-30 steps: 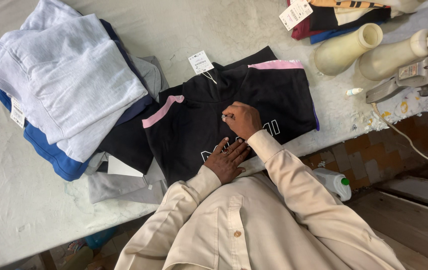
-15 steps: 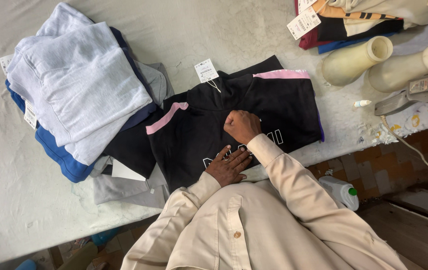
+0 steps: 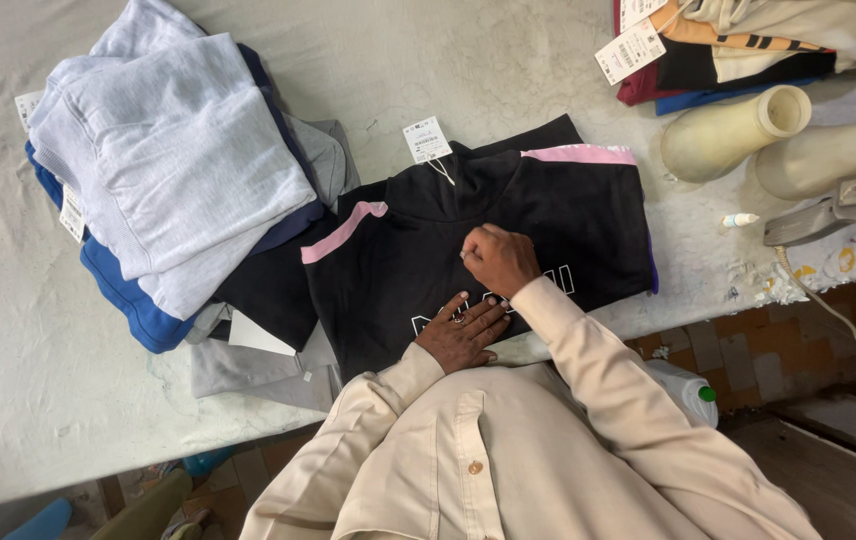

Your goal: The person treats a black hoodie with pink accents and a light gray sweatshirt using a spray gun and a small white object. They smooth the garments, apply the spray, and rub the surface with the white object, then fold and stack the items on the table.

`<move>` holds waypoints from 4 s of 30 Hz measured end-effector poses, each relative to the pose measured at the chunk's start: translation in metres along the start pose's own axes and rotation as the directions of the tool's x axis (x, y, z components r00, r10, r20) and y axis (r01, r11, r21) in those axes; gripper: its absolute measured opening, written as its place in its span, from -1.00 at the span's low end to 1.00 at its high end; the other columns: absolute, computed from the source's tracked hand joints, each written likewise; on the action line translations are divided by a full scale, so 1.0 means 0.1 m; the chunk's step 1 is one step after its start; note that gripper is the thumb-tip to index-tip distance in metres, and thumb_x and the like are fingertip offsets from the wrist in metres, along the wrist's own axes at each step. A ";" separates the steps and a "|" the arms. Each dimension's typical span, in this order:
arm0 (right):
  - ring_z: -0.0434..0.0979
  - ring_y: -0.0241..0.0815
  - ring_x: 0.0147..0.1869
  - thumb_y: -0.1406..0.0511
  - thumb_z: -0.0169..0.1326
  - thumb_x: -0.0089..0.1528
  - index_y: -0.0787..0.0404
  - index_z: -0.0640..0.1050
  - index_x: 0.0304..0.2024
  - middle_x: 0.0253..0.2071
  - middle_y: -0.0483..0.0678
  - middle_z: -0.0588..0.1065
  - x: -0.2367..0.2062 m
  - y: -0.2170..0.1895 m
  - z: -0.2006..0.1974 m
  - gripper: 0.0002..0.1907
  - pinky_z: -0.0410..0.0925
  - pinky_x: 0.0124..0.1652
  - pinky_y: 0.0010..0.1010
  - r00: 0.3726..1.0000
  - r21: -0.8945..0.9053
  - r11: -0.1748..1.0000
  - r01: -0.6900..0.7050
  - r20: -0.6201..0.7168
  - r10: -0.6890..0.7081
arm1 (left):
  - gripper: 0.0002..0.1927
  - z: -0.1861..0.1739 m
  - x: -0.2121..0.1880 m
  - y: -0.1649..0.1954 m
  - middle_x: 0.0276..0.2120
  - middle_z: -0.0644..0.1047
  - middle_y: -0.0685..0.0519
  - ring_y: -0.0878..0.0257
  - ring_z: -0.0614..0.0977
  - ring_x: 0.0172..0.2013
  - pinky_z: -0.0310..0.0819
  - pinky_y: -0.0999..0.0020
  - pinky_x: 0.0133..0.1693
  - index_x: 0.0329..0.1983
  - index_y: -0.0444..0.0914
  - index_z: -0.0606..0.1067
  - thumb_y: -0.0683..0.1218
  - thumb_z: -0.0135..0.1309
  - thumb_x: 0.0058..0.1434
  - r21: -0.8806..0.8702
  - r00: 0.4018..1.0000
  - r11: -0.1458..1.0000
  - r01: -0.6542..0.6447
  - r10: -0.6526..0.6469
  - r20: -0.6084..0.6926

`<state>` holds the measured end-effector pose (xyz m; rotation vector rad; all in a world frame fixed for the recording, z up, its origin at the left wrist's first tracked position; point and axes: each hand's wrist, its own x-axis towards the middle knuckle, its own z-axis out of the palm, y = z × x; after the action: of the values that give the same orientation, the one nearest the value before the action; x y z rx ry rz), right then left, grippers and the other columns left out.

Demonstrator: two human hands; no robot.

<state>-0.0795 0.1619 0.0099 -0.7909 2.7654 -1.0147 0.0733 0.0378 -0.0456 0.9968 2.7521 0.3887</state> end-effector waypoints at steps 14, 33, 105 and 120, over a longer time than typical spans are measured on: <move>0.58 -0.01 -0.39 0.38 0.24 0.21 0.26 0.53 -0.35 -0.36 0.03 0.51 0.28 -0.13 0.35 -0.87 0.43 -0.41 -0.27 0.953 -0.168 0.983 0.071 -0.280 -0.117 | -0.25 0.07 0.03 -0.03 0.52 0.05 0.15 0.29 -0.04 0.50 -0.45 -0.05 0.45 0.54 0.00 0.07 0.36 -0.26 0.36 -0.056 1.000 0.998 0.011 -0.009 0.029; 0.62 -0.12 -0.37 0.38 0.21 0.16 0.16 0.51 -0.36 -0.37 -0.08 0.52 0.04 -0.07 0.22 -0.90 0.48 -0.37 -0.30 0.994 0.107 0.990 0.089 -0.072 -0.081 | -0.26 -0.02 0.01 -0.03 0.51 0.14 0.13 0.27 0.03 0.49 -0.42 -0.06 0.46 0.53 -0.01 0.13 0.34 -0.20 0.35 -0.028 0.999 1.000 0.004 -0.005 -0.035; 0.59 -0.08 -0.32 0.40 0.19 0.20 0.20 0.49 -0.40 -0.39 -0.01 0.46 -0.40 0.80 -0.47 -0.87 0.45 -0.41 -0.33 0.930 -0.276 0.909 0.313 -0.107 -0.352 | -0.95 -3.42 0.20 1.78 -0.37 0.65 0.28 0.48 0.69 -0.16 0.48 0.35 0.17 -0.22 -0.09 0.56 -0.08 0.19 0.27 -0.189 0.721 0.972 -0.136 -0.033 -0.692; 0.55 -0.03 -0.06 0.38 0.13 0.39 0.27 0.53 -0.05 -0.06 0.05 0.53 -1.87 1.79 -1.54 -0.89 0.43 -0.07 -0.25 0.598 0.023 0.893 -0.449 -0.735 0.320 | -0.35 -0.57 0.53 0.02 0.32 0.42 -0.15 -0.05 0.38 0.35 0.12 -0.05 0.34 0.27 -0.31 0.47 0.19 0.13 0.25 -0.044 0.808 0.929 0.368 -0.342 -0.480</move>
<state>-0.0359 0.4598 0.0007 0.3502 3.4603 -1.1945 0.0192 0.0635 0.0039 0.3964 3.3192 0.5688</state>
